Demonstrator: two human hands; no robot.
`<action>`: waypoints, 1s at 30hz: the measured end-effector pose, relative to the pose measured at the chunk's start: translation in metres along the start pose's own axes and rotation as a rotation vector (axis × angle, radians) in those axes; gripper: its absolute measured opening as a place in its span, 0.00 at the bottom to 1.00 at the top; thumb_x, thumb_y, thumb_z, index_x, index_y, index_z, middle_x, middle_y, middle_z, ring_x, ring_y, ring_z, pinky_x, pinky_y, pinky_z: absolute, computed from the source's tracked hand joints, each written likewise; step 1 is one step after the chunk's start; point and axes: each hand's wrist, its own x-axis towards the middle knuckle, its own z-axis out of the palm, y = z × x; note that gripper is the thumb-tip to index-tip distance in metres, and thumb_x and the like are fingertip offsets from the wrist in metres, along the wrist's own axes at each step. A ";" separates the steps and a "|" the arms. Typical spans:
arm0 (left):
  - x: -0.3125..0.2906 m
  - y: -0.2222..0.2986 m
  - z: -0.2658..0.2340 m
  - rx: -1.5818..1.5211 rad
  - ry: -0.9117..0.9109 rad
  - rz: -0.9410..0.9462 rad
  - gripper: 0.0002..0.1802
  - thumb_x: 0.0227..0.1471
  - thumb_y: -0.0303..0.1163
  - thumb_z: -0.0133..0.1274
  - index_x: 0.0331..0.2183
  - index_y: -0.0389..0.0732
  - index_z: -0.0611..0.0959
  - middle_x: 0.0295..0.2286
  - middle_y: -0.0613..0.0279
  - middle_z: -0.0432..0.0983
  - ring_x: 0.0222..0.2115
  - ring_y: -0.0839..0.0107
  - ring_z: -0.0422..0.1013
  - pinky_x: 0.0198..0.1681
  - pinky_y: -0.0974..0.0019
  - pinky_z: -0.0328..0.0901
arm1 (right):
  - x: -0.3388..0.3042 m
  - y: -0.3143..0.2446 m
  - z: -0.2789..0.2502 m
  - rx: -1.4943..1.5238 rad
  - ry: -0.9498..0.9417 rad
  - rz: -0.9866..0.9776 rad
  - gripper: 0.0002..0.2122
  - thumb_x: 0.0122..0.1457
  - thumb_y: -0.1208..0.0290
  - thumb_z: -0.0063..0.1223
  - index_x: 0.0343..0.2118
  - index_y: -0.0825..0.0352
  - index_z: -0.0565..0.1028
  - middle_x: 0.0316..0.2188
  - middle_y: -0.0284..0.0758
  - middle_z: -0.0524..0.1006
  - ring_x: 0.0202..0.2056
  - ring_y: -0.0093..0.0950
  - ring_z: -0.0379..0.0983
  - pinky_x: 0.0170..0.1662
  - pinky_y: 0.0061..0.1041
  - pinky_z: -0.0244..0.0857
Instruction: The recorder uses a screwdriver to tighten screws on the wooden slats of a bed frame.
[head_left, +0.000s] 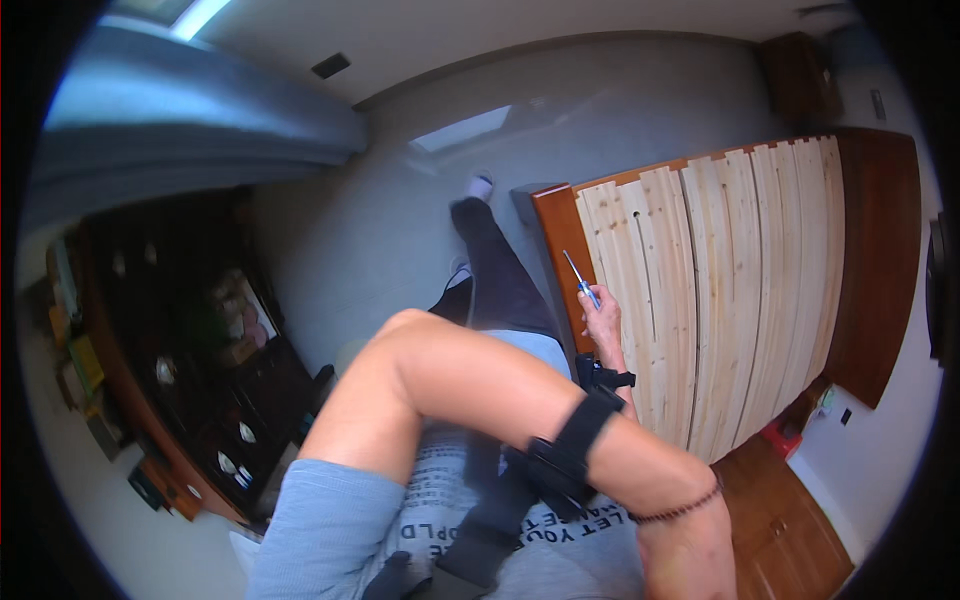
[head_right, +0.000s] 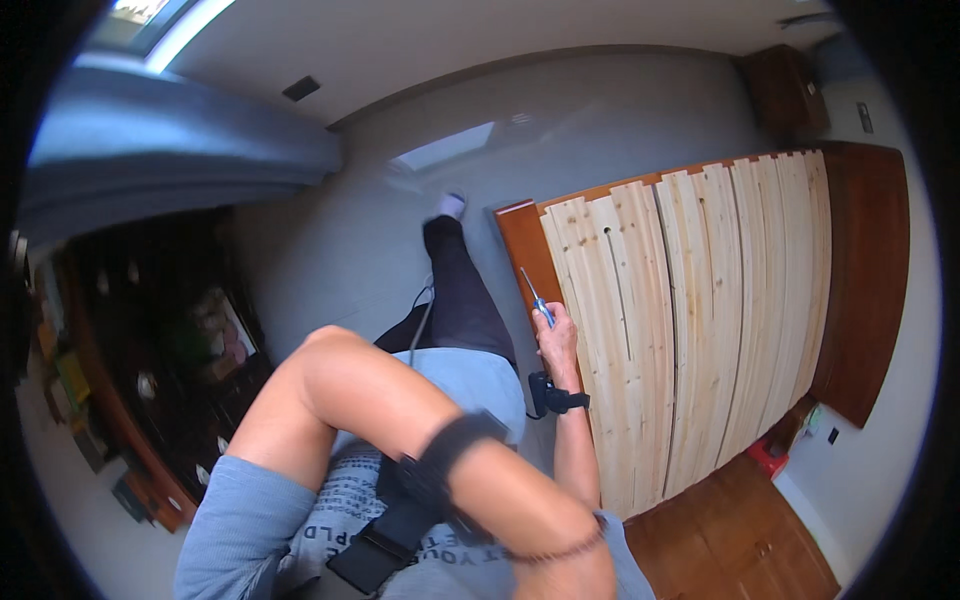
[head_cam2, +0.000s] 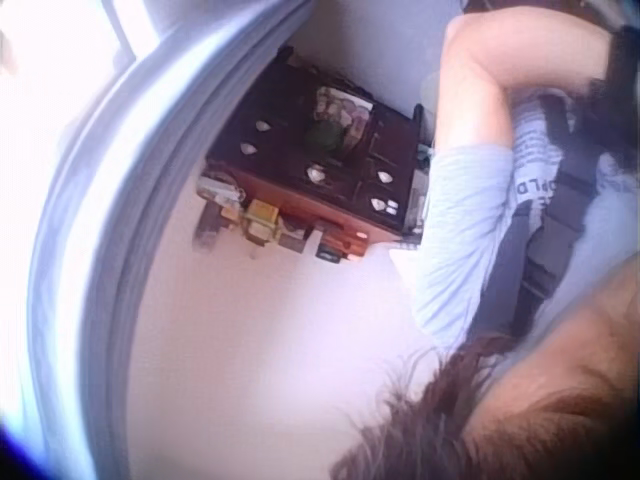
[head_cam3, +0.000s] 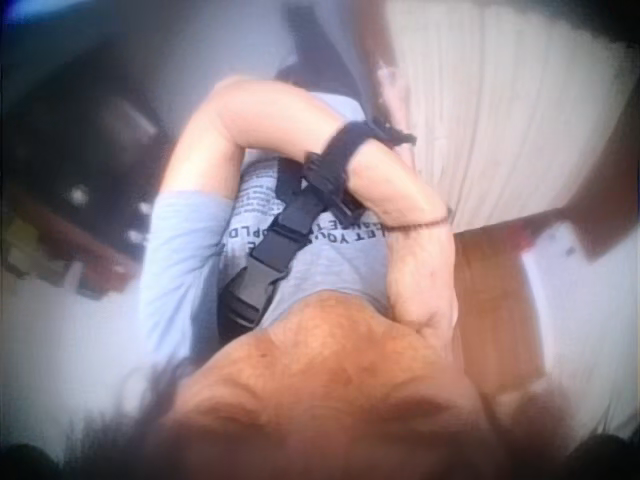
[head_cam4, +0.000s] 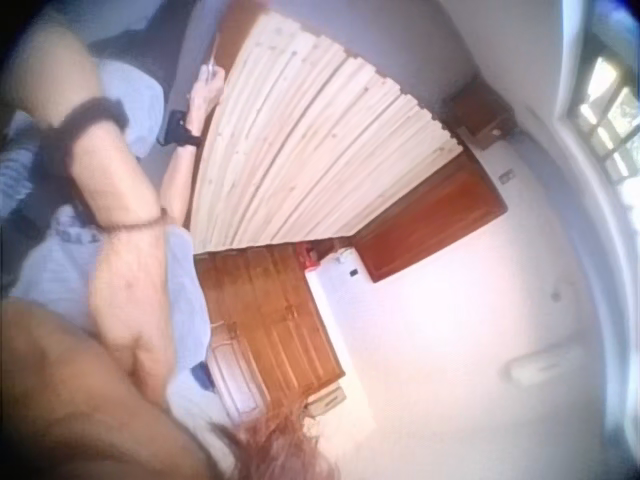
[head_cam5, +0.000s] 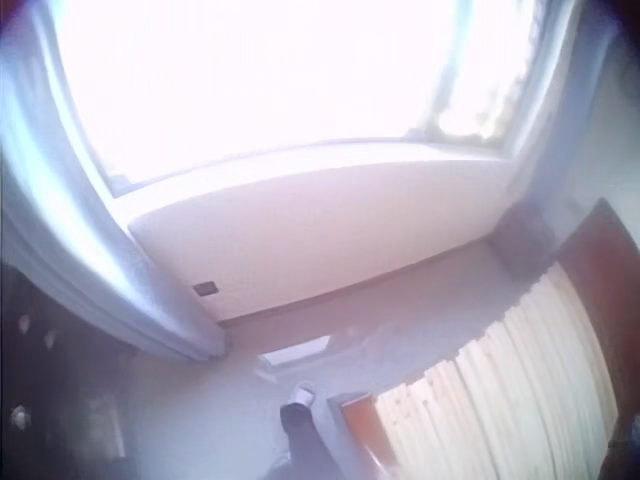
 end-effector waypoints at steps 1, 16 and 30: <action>-0.029 0.020 -0.011 -0.019 -0.021 -0.005 0.13 0.47 0.27 0.42 0.37 0.35 0.73 0.34 0.58 0.71 0.34 0.73 0.67 0.37 0.73 0.62 | 0.012 -0.001 0.001 0.026 0.006 0.025 0.08 0.48 0.68 0.47 0.30 0.66 0.68 0.12 0.28 0.65 0.13 0.15 0.61 0.11 0.16 0.59; -0.538 -0.040 -0.008 0.577 1.594 -1.611 0.19 0.41 0.35 0.45 0.38 0.37 0.70 0.32 0.50 0.71 0.36 0.58 0.67 0.38 0.62 0.62 | 0.095 -0.037 0.020 0.231 -0.100 0.499 0.10 0.48 0.64 0.46 0.25 0.67 0.68 0.11 0.30 0.64 0.10 0.19 0.59 0.11 0.17 0.57; -0.558 0.077 -0.211 0.552 1.264 -1.500 0.16 0.43 0.31 0.46 0.37 0.37 0.73 0.33 0.58 0.71 0.34 0.68 0.66 0.38 0.69 0.59 | 0.134 -0.110 0.040 0.610 0.018 0.700 0.11 0.48 0.64 0.46 0.25 0.68 0.68 0.10 0.32 0.65 0.08 0.20 0.59 0.10 0.19 0.57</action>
